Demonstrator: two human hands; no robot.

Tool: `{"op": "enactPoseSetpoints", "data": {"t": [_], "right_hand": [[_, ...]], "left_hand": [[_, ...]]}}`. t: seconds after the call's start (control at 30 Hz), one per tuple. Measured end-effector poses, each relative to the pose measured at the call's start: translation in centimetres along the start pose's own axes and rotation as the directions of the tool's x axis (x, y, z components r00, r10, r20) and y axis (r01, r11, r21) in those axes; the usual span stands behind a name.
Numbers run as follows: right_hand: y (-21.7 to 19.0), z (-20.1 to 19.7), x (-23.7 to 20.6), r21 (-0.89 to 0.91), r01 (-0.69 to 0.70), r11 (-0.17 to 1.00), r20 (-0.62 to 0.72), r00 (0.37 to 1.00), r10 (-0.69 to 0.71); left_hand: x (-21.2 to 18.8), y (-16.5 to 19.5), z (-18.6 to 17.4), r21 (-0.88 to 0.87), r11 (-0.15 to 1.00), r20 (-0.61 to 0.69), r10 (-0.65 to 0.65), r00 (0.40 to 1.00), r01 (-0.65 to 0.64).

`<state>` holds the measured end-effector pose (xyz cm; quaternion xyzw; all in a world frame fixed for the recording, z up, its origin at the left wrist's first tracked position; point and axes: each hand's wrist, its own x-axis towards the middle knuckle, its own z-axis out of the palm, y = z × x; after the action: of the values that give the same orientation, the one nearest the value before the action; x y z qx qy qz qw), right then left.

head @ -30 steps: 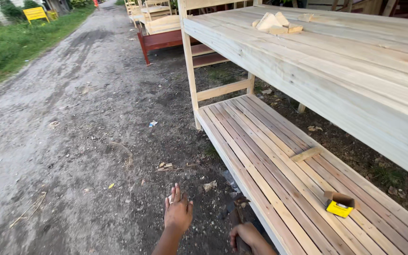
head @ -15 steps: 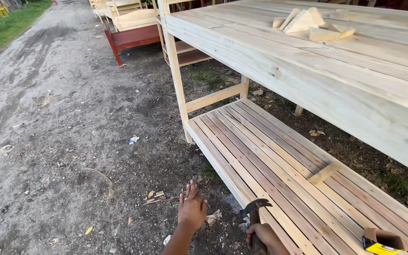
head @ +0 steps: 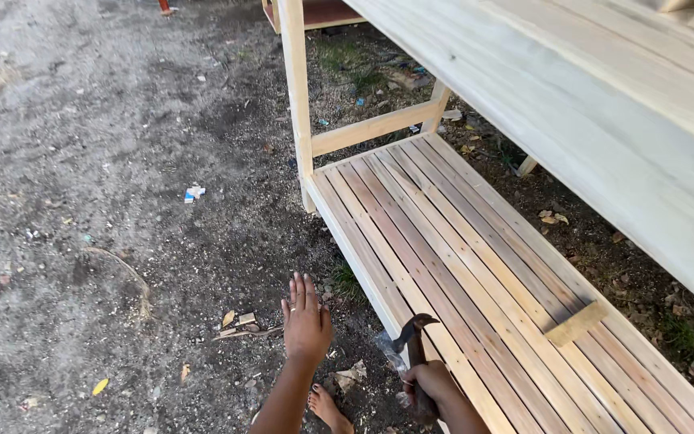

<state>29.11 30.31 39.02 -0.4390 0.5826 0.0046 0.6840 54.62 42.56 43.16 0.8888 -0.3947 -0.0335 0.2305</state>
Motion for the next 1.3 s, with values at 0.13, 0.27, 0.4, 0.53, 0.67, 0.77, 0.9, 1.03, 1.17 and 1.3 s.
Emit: {"op": "enactPoseSetpoints", "data": {"t": [0.13,0.27,0.4,0.53,0.67,0.77,0.9,1.03,1.17,1.3], "right_hand": [[-4.2,1.9,8.3,-0.176,-0.046,0.983,-0.096,0.995,0.03],[-10.8,5.1,16.6,-0.425,-0.082,0.901,-0.185,0.983,0.002],[-14.9,7.1,23.4,-0.616,-0.106,0.78,-0.231,0.972,-0.05],[-16.6,8.4,29.7,-0.743,-0.11,0.66,-0.249,0.961,-0.121],[-21.6,7.8,36.5,-0.889,-0.097,0.447,-0.188,0.968,-0.165],[-25.6,7.6,42.1,-0.929,-0.128,0.348,-0.19,0.97,-0.151],[-26.8,7.4,48.3,-0.977,-0.174,0.125,-0.205,0.932,-0.3],[-24.7,5.5,53.1,-0.989,-0.127,0.073,-0.146,0.878,-0.457],[-22.7,2.8,57.0,-0.996,-0.071,-0.048,-0.037,0.86,-0.508],[-22.1,2.6,60.1,-0.991,-0.029,-0.133,0.052,0.823,-0.566]], "left_hand": [[8.0,-1.8,4.2,-0.047,0.997,0.117,-0.052,0.992,0.058],[14.4,-2.7,7.3,-0.04,0.987,0.318,-0.138,0.938,0.158],[19.7,-4.1,10.8,-0.08,0.982,0.362,-0.131,0.923,0.171],[23.4,-6.7,15.7,-0.156,0.962,0.319,-0.166,0.933,0.225],[25.4,-9.1,22.2,-0.296,0.907,0.214,-0.241,0.947,0.298],[28.2,-10.3,27.8,-0.361,0.879,0.184,-0.26,0.948,0.311],[30.1,-10.1,33.8,-0.292,0.93,0.02,-0.228,0.974,0.223],[31.7,-7.5,39.4,-0.407,0.888,0.02,-0.225,0.974,0.213],[33.8,-5.7,43.5,-0.488,0.86,0.006,-0.164,0.986,0.147],[36.5,-5.7,46.1,-0.369,0.929,-0.086,-0.068,0.994,0.031]]}}
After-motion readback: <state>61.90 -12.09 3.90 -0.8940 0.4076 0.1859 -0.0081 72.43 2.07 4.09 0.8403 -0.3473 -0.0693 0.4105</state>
